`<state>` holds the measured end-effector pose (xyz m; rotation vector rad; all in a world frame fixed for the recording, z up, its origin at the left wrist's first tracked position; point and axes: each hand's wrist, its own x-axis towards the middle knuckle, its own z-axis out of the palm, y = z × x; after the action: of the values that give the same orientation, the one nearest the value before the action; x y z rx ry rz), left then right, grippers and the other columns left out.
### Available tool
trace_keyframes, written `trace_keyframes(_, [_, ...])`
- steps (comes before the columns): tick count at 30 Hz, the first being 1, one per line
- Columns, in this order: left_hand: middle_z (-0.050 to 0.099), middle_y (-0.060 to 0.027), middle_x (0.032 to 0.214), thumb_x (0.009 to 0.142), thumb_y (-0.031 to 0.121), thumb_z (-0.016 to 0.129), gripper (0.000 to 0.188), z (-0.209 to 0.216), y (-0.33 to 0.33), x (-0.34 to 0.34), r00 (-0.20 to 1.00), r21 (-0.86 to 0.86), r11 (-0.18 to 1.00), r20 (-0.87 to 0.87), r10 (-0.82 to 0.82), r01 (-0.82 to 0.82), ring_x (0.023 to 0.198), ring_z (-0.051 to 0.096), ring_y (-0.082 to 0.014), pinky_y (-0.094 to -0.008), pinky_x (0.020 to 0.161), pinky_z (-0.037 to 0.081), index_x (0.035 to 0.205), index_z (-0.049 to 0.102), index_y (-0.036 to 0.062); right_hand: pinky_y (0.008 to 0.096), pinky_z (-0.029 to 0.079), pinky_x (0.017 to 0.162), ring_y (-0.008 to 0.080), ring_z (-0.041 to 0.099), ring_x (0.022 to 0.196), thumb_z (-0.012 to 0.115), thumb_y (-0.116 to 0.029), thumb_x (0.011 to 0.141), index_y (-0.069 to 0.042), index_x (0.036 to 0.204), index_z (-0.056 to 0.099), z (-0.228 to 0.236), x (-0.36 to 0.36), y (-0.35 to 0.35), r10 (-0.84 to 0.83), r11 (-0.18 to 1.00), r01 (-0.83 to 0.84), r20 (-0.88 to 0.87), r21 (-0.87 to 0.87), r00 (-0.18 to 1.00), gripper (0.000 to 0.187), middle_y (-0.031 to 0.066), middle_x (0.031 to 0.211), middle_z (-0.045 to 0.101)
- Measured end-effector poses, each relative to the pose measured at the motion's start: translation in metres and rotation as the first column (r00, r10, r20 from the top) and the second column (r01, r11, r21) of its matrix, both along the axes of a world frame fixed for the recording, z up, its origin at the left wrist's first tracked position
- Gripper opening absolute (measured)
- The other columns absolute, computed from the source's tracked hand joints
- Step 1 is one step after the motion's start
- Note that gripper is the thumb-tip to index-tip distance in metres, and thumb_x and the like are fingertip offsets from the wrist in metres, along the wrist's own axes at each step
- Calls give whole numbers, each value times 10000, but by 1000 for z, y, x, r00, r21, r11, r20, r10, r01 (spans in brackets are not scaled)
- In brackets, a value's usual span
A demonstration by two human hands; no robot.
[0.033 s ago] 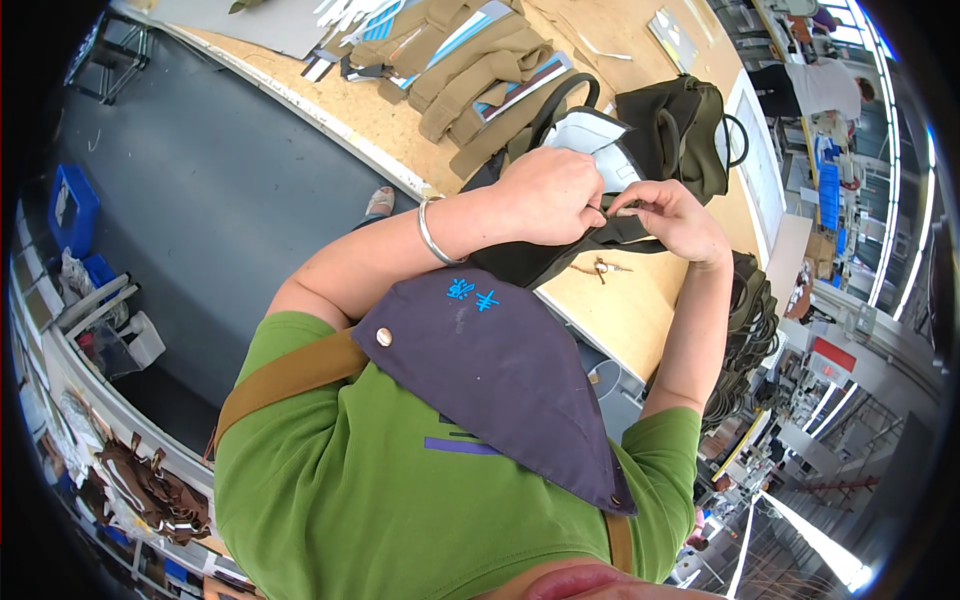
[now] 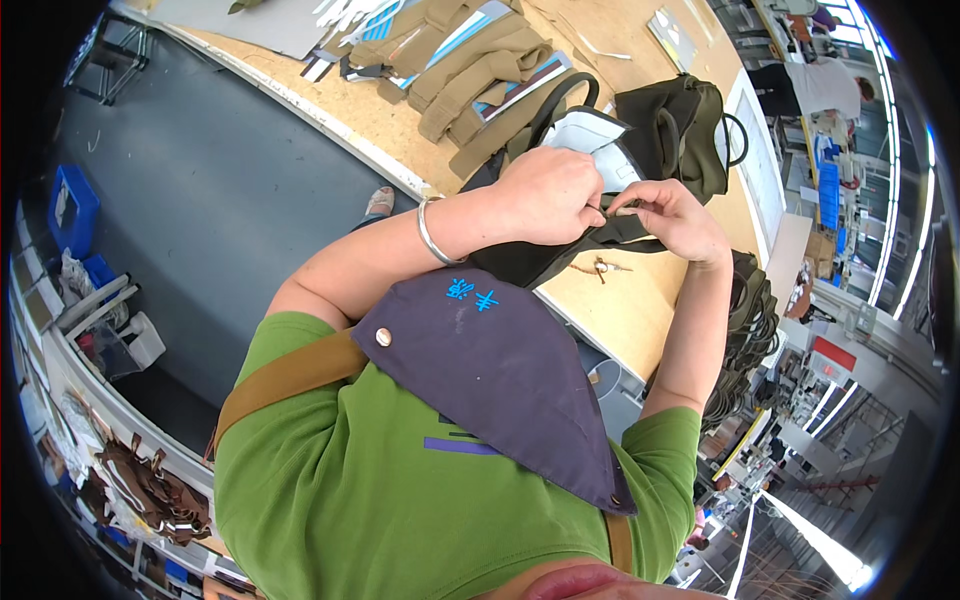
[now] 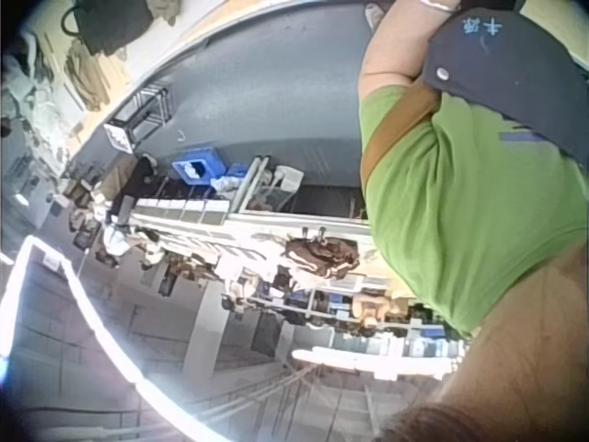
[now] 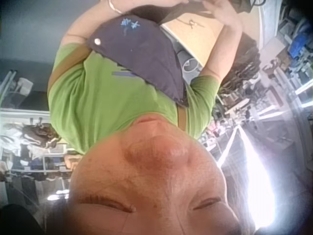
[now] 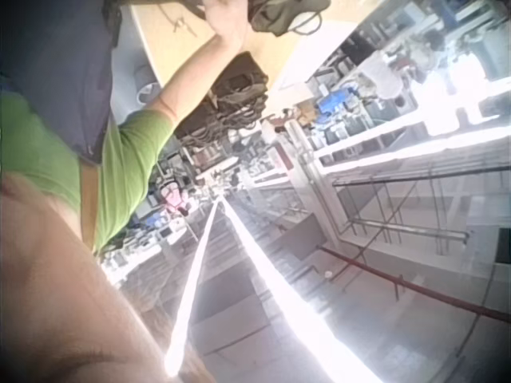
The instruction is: The person is assembling components of canvas bags, including checking interior linings and using a marking pen on the exterior.
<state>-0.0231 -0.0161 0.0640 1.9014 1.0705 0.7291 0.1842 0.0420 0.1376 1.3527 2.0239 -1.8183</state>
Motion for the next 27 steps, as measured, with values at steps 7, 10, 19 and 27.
trace_keyframes(7, [646,-117,833,806,220,710,175,1,-1,1,1000,-8,1000,-25,-3,3,808,631,-319,-423,726,485,768,687,50,203,387,627,18,473,727,502,99,853,22,1038,683,0,4,-2,22,1000,-22,-23,-4,1000,270,-38,795,588])
trace_keyframes(10, [646,-122,827,804,217,706,174,1,-3,3,1000,-14,1000,-29,6,-7,809,633,-323,-425,727,486,770,687,47,210,374,625,20,455,721,508,72,864,20,1044,682,-1,8,0,30,999,-30,-33,-12,999,256,-48,777,570])
trace_keyframes(19, [654,-135,816,781,198,704,164,0,-3,4,999,8,999,-30,35,-34,786,637,-334,-437,703,491,751,688,38,228,362,688,47,467,756,651,-51,819,3,949,697,4,1,-8,-28,998,29,-8,56,1000,148,-39,783,579])
trace_keyframes(27, [656,-125,819,762,196,727,165,2,-6,6,999,22,999,-11,40,-40,782,641,-327,-428,681,488,744,689,37,231,236,501,24,308,561,779,-104,744,-67,870,724,-6,4,-17,-63,980,44,95,192,993,142,-105,585,388])
